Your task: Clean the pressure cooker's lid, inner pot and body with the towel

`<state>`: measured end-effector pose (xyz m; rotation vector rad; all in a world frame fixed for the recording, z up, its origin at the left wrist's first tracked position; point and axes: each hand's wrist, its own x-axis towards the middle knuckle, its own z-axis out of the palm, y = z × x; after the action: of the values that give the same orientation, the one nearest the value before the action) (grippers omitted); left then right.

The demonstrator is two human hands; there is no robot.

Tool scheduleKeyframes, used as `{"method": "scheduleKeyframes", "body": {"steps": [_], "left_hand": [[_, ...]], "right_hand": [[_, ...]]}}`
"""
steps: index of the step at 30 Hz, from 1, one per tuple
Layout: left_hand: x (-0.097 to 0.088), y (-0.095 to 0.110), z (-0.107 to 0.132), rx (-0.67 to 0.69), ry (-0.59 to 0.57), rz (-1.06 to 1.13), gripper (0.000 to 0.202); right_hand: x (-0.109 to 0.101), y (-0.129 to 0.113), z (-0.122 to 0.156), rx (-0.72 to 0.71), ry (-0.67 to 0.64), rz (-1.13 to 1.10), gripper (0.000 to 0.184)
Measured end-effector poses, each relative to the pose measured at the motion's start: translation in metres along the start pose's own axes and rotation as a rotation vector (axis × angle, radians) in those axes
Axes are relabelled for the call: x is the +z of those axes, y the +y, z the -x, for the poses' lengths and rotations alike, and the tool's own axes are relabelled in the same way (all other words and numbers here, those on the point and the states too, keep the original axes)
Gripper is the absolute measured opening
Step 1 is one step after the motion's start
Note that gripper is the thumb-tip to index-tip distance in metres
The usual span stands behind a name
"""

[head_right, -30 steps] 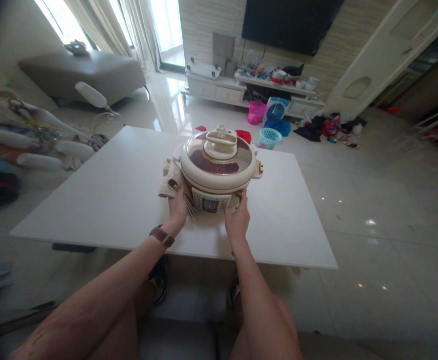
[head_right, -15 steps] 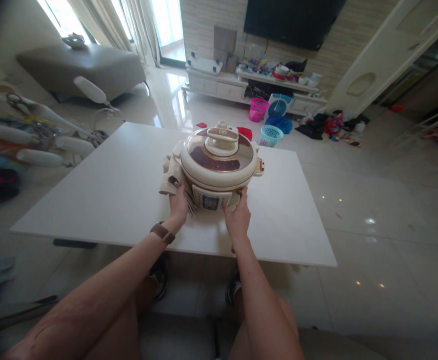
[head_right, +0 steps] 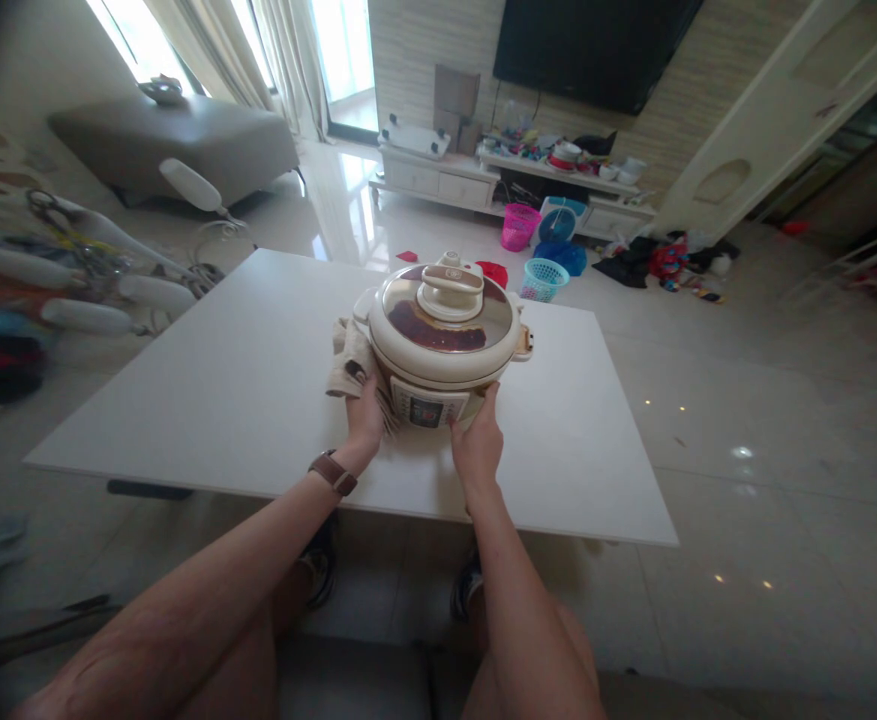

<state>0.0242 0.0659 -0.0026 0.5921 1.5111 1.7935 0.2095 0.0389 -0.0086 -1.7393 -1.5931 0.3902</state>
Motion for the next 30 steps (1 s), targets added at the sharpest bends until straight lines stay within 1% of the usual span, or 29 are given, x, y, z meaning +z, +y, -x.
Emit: {"method": "scheduleKeyframes", "body": {"steps": [2, 5, 8, 12, 15, 19, 21, 23, 25, 27, 28, 29, 30], "left_hand": [[0.0, -0.002, 0.0, 0.005, -0.001, 0.004, 0.053], [0.0, -0.004, -0.001, 0.012, -0.012, 0.018, 0.053], [0.0, -0.003, -0.001, 0.004, -0.007, 0.021, 0.051], [0.001, -0.001, 0.0, -0.029, 0.005, 0.036, 0.049], [0.001, 0.0, 0.0, -0.05, 0.01, 0.035, 0.048], [0.001, 0.002, -0.001, -0.059, 0.007, 0.032, 0.047], [0.001, 0.004, 0.0, -0.053, -0.003, 0.032, 0.046], [0.002, 0.005, 0.006, -0.041, -0.009, 0.031, 0.047], [0.003, 0.004, 0.017, -0.031, -0.014, 0.031, 0.05], [0.003, 0.0, 0.03, -0.025, -0.033, 0.041, 0.055], [0.002, -0.002, 0.037, -0.028, -0.045, 0.047, 0.056], [0.001, -0.003, 0.042, -0.023, -0.064, 0.052, 0.059], [0.0, -0.004, 0.047, -0.026, -0.081, 0.062, 0.06]], "right_hand": [[-0.002, 0.0, 0.001, -0.026, -0.02, 0.079, 0.1], [-0.002, -0.001, 0.003, -0.043, -0.03, 0.152, 0.106], [0.0, -0.002, 0.005, -0.009, -0.054, 0.193, 0.11], [0.002, -0.002, 0.005, 0.048, -0.06, 0.225, 0.11], [0.002, -0.001, 0.005, 0.054, -0.066, 0.208, 0.112], [-0.003, -0.001, 0.001, 0.029, -0.119, 0.147, 0.116], [-0.009, -0.001, -0.001, 0.036, -0.113, 0.104, 0.112], [-0.019, -0.003, -0.003, 0.033, -0.016, 0.034, 0.097], [-0.033, -0.007, -0.005, -0.025, 0.156, -0.027, 0.078], [-0.051, -0.015, -0.009, -0.135, 0.329, -0.035, 0.062], [-0.059, -0.022, -0.013, -0.198, 0.388, -0.019, 0.056], [-0.068, -0.032, -0.018, -0.262, 0.426, 0.007, 0.05], [-0.074, -0.044, -0.025, -0.324, 0.436, 0.04, 0.046]]}}
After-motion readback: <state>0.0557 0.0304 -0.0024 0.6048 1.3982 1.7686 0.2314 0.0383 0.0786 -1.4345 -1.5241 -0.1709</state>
